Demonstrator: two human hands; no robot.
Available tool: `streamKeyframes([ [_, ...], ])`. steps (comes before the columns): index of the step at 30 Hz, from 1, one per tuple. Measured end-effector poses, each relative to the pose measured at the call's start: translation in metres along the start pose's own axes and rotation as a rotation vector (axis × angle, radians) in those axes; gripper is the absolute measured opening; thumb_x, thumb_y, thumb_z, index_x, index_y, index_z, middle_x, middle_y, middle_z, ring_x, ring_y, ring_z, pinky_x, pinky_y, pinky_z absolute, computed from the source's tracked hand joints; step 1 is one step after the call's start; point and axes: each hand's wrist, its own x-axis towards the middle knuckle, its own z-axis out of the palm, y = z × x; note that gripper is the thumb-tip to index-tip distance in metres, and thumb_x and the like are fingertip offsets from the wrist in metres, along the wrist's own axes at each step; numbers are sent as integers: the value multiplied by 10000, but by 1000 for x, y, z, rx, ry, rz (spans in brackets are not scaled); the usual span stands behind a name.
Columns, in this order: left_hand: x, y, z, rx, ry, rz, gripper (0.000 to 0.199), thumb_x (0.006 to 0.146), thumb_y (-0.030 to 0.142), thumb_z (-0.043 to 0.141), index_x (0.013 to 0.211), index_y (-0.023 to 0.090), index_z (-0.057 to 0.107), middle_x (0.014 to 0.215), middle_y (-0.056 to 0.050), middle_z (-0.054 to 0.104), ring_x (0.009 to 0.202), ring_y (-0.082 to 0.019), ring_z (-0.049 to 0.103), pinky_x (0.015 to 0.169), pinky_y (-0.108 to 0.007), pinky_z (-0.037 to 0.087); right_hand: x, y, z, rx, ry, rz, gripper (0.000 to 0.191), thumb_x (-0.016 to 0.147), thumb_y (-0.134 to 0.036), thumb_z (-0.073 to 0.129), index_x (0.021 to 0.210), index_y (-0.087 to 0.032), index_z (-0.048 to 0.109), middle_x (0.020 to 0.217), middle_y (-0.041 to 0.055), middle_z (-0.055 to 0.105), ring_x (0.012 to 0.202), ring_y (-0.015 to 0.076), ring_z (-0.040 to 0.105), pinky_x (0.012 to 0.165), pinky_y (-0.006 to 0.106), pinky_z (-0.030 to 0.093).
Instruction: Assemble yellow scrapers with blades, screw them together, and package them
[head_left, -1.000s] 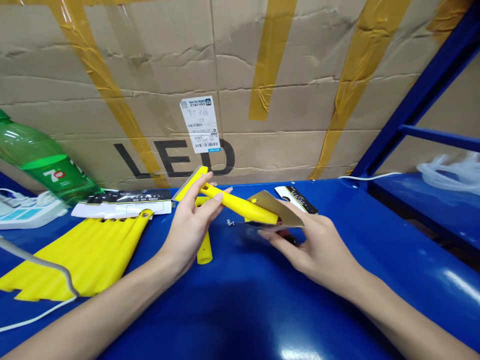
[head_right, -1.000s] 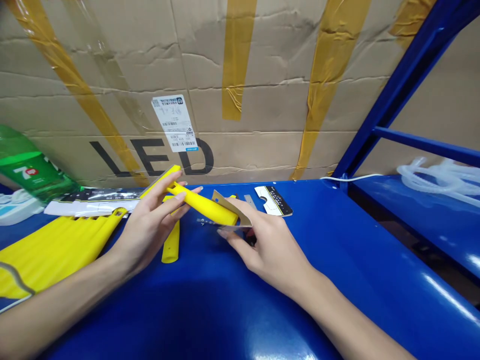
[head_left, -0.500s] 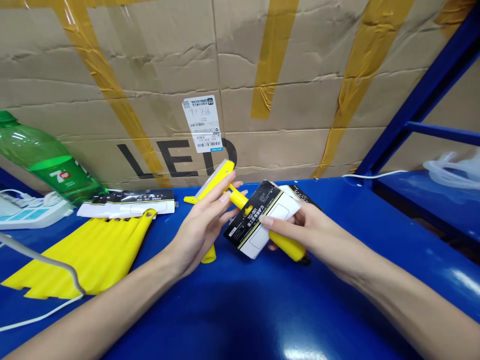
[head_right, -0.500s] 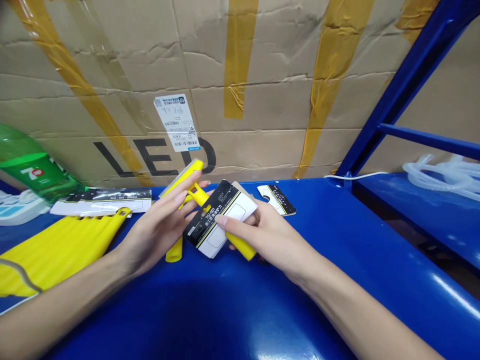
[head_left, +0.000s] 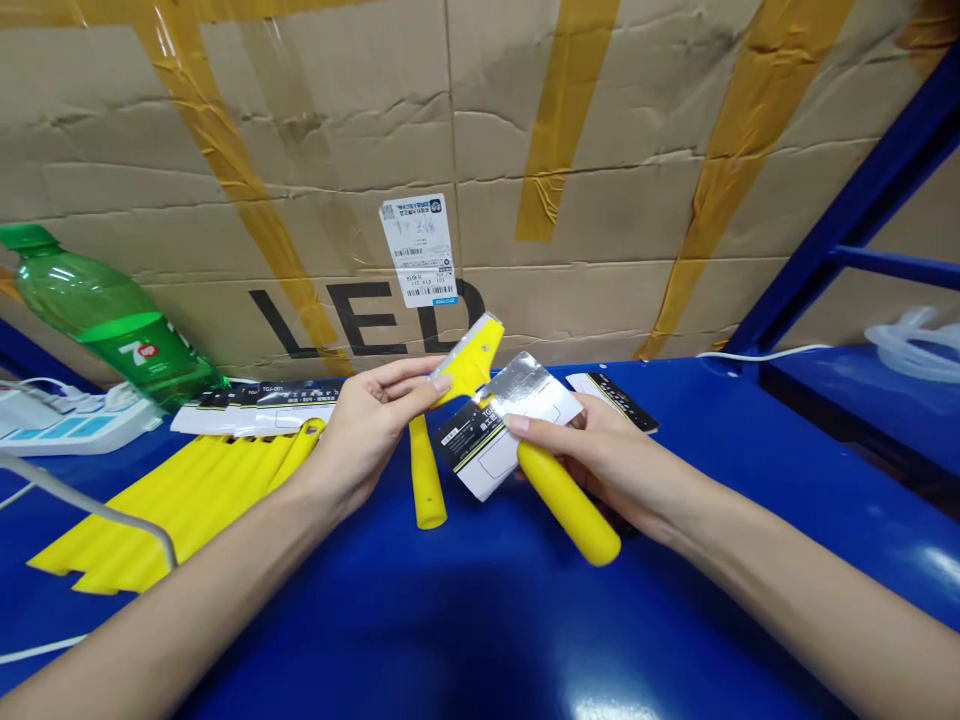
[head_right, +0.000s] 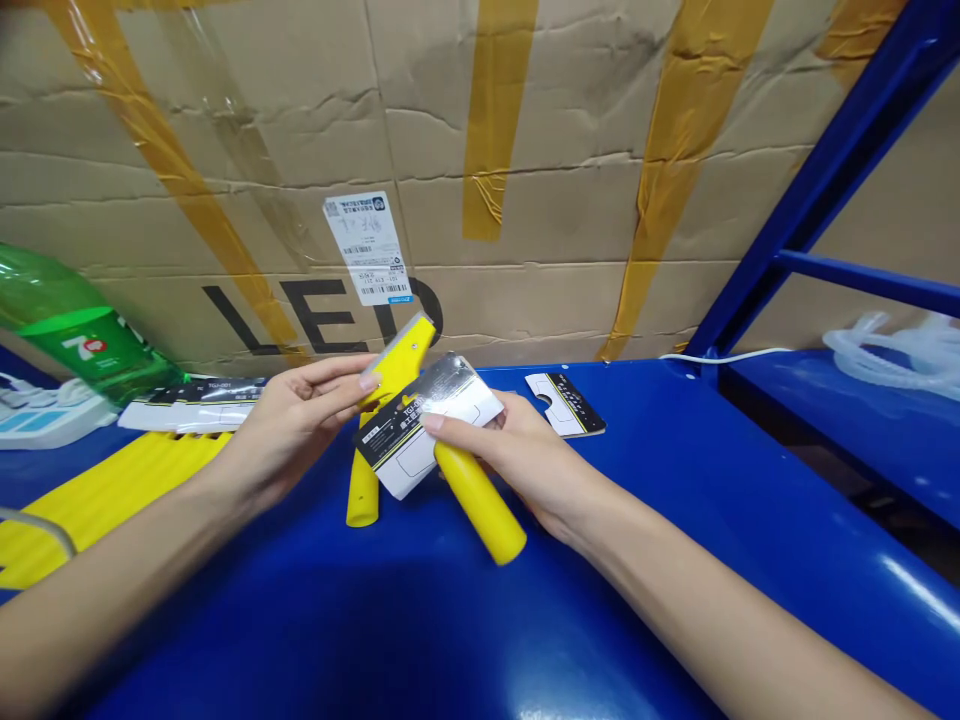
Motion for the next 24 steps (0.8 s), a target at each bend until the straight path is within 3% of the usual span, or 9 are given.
streamKeyframes([
  [5, 2, 11, -6, 91, -233, -39, 309, 814, 333, 818, 1084, 183, 804, 1163, -100, 778, 1122, -264, 682, 1016, -375, 499, 5, -4, 9, -40, -5, -70, 340, 770, -264, 852, 1089, -198, 755, 1051, 66, 791, 933, 204, 733, 837, 314, 573],
  [7, 1, 14, -8, 42, -237, -64, 295, 880, 368, 748, 1118, 200, 791, 1219, -90, 757, 1182, -263, 652, 1047, -382, 479, 7, -7, 15, -34, 44, -94, 345, 747, -269, 864, 1065, -186, 757, 1024, 68, 790, 885, 202, 730, 802, 312, 572],
  [9, -1, 14, -9, -80, -165, -55, 338, 935, 394, 676, 1216, 218, 738, 1242, -84, 743, 1204, -253, 639, 1054, -389, 476, 9, -12, 20, -2, 114, -106, 327, 731, -269, 874, 1025, -182, 759, 984, 60, 789, 789, 176, 715, 729, 290, 570],
  [11, -7, 12, -10, -200, -160, -74, 402, 965, 446, 616, 1287, 213, 674, 1210, -104, 746, 1161, -258, 666, 1029, -414, 499, 13, -19, 26, 61, 178, -104, 265, 752, -261, 860, 982, -179, 759, 963, 57, 787, 714, 157, 693, 680, 281, 574],
  [13, -15, 9, -11, -267, -257, -162, 469, 966, 524, 577, 1286, 186, 636, 1150, -140, 758, 1084, -277, 702, 987, -449, 530, 18, -27, 33, 144, 230, -108, 178, 794, -234, 825, 949, -177, 757, 947, 56, 784, 694, 147, 682, 675, 271, 587],
  [16, -27, 5, -16, -226, -357, -249, 453, 887, 491, 718, 1198, 198, 569, 1039, -125, 780, 983, -259, 734, 936, -444, 555, 29, -37, 46, 229, 289, -154, 103, 826, -192, 796, 915, -181, 748, 911, 36, 768, 730, 130, 683, 707, 228, 598],
  [20, -32, 5, -30, -97, -315, -138, 444, 824, 266, 819, 1050, 251, 437, 951, -33, 777, 918, -179, 730, 905, -365, 547, 49, -36, 72, 247, 283, -154, 104, 847, -179, 776, 895, -201, 686, 897, 17, 745, 741, 117, 680, 735, 213, 600],
  [24, -29, 12, -51, 46, -288, -23, 461, 798, 240, 820, 970, 255, 393, 913, 26, 695, 932, -158, 697, 852, -315, 552, 75, -22, 106, 338, 272, -133, 115, 907, -163, 689, 916, -211, 586, 956, 20, 732, 728, 110, 676, 753, 232, 589],
])
